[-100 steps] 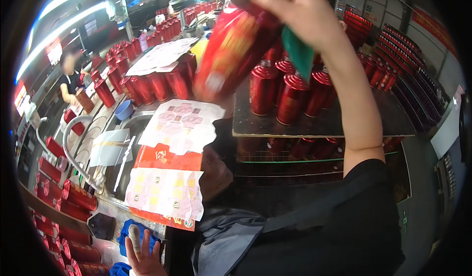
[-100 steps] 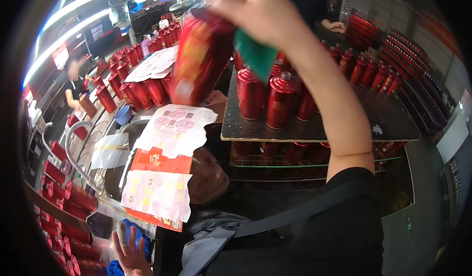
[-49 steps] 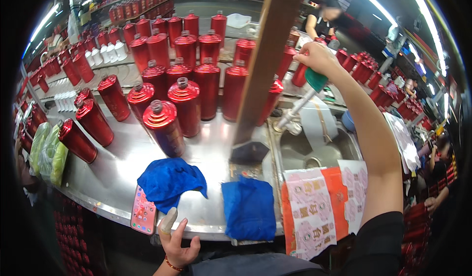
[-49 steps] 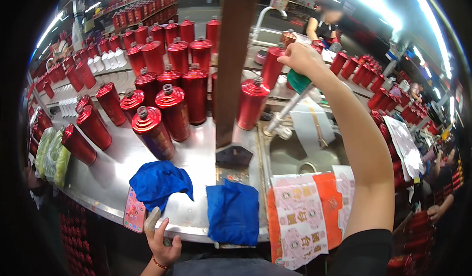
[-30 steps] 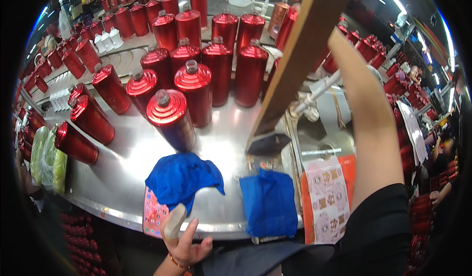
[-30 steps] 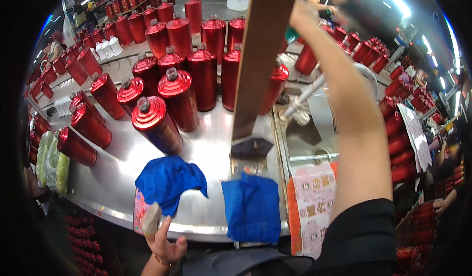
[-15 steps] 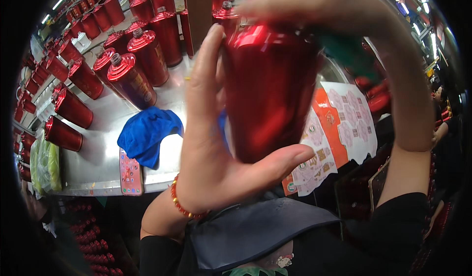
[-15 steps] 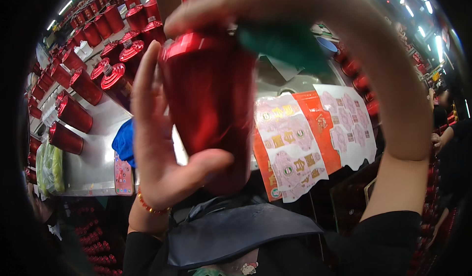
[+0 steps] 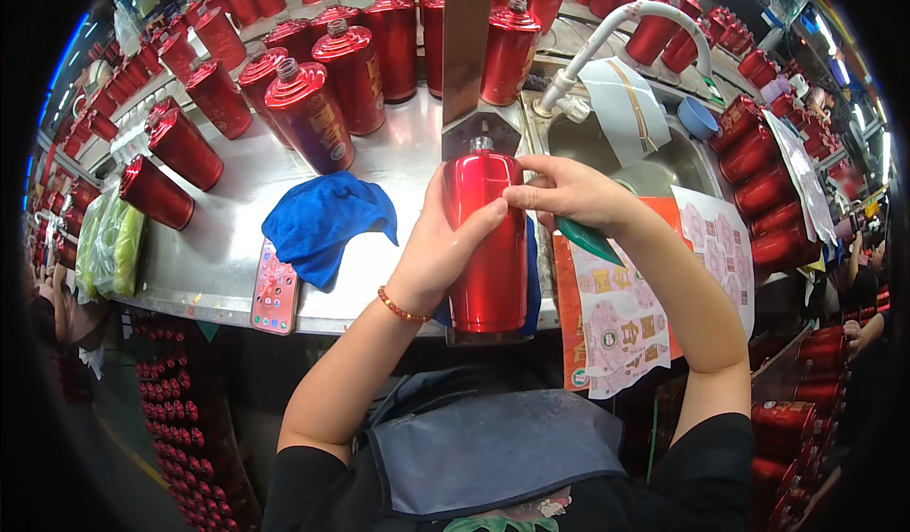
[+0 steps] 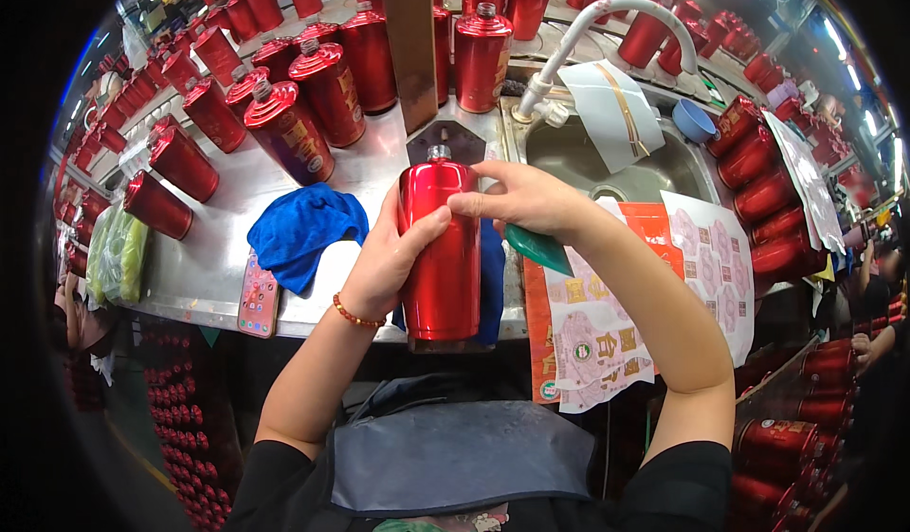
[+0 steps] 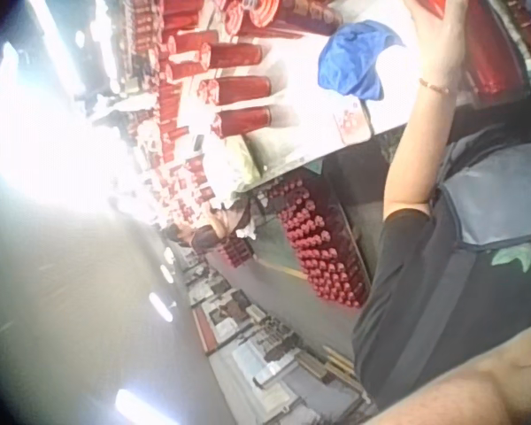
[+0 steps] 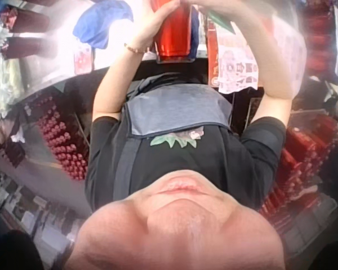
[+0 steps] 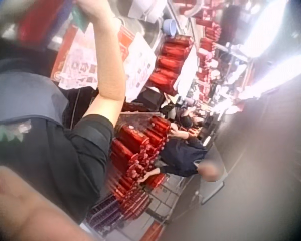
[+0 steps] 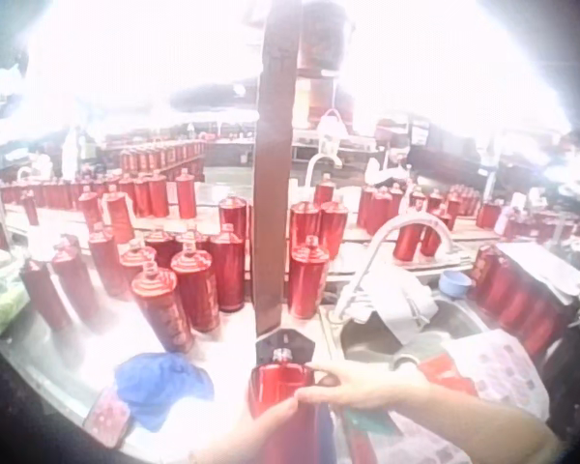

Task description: The person applies stickers to red cylindrical containers at a workstation. They peel stickers from a sheet, place them on the containers, smooth them with a green tool, and wipe the surfaces with a blue cloth. The containers are handled one at a time and set aside after labeling.

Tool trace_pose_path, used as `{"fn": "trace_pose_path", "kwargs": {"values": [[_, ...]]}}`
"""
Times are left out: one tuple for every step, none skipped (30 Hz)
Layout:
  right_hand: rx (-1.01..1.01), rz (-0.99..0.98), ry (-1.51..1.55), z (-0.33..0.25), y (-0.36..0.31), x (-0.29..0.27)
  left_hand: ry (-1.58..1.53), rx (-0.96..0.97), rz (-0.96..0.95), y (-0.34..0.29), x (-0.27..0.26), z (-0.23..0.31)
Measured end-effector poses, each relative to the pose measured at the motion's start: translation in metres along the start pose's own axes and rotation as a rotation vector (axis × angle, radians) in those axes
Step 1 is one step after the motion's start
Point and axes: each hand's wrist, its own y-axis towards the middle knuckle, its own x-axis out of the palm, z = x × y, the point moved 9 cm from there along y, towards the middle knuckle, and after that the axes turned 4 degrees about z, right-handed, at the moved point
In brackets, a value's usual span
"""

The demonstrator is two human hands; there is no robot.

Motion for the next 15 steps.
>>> {"fn": "trace_pose_path", "kwargs": {"values": [[-0.004, 0.014, 0.003, 0.002, 0.002, -0.002, 0.011, -0.009, 0.035, 0.002, -0.003, -0.001], [-0.006, 0.032, 0.006, 0.001, 0.003, -0.004, 0.003, 0.0, 0.038, 0.006, -0.003, 0.0], [-0.009, 0.051, -0.003, -0.007, -0.001, -0.005, -0.005, 0.002, 0.037, 0.01, -0.003, -0.001], [-0.024, 0.077, 0.006, -0.011, 0.003, -0.008, -0.013, 0.003, 0.037, 0.014, -0.003, -0.001], [-0.058, 0.118, 0.011, -0.017, 0.002, -0.011, -0.027, 0.006, 0.045, 0.019, -0.003, -0.002], [-0.088, 0.158, 0.015, -0.02, 0.001, -0.015, -0.042, 0.022, 0.005, 0.025, -0.001, 0.0], [-0.079, 0.19, 0.002, -0.018, 0.002, -0.017, -0.053, 0.022, 0.003, 0.03, -0.003, -0.004], [-0.075, 0.221, -0.012, -0.013, 0.003, -0.02, -0.064, 0.024, 0.009, 0.03, -0.002, -0.006], [-0.116, 0.243, -0.039, -0.009, 0.005, -0.025, -0.072, 0.012, 0.003, 0.029, -0.001, -0.007], [-0.108, 0.166, -0.04, -0.005, 0.001, -0.026, -0.079, 0.0, -0.002, 0.029, 0.0, -0.007], [-0.108, 0.217, -0.018, -0.003, -0.009, -0.038, -0.057, -0.009, 0.003, 0.028, -0.002, -0.009], [-0.107, 0.264, 0.002, 0.0, -0.02, -0.053, -0.036, -0.016, 0.012, 0.028, -0.005, -0.012], [-0.078, 0.315, -0.079, 0.01, -0.033, -0.075, 0.005, -0.04, 0.026, 0.026, -0.006, -0.014], [-0.097, 0.353, -0.122, 0.018, -0.048, -0.097, 0.053, -0.035, 0.041, 0.024, -0.008, -0.014], [-0.066, 0.408, -0.182, 0.039, -0.057, -0.122, 0.056, -0.031, 0.049, 0.022, -0.009, -0.014]]}}
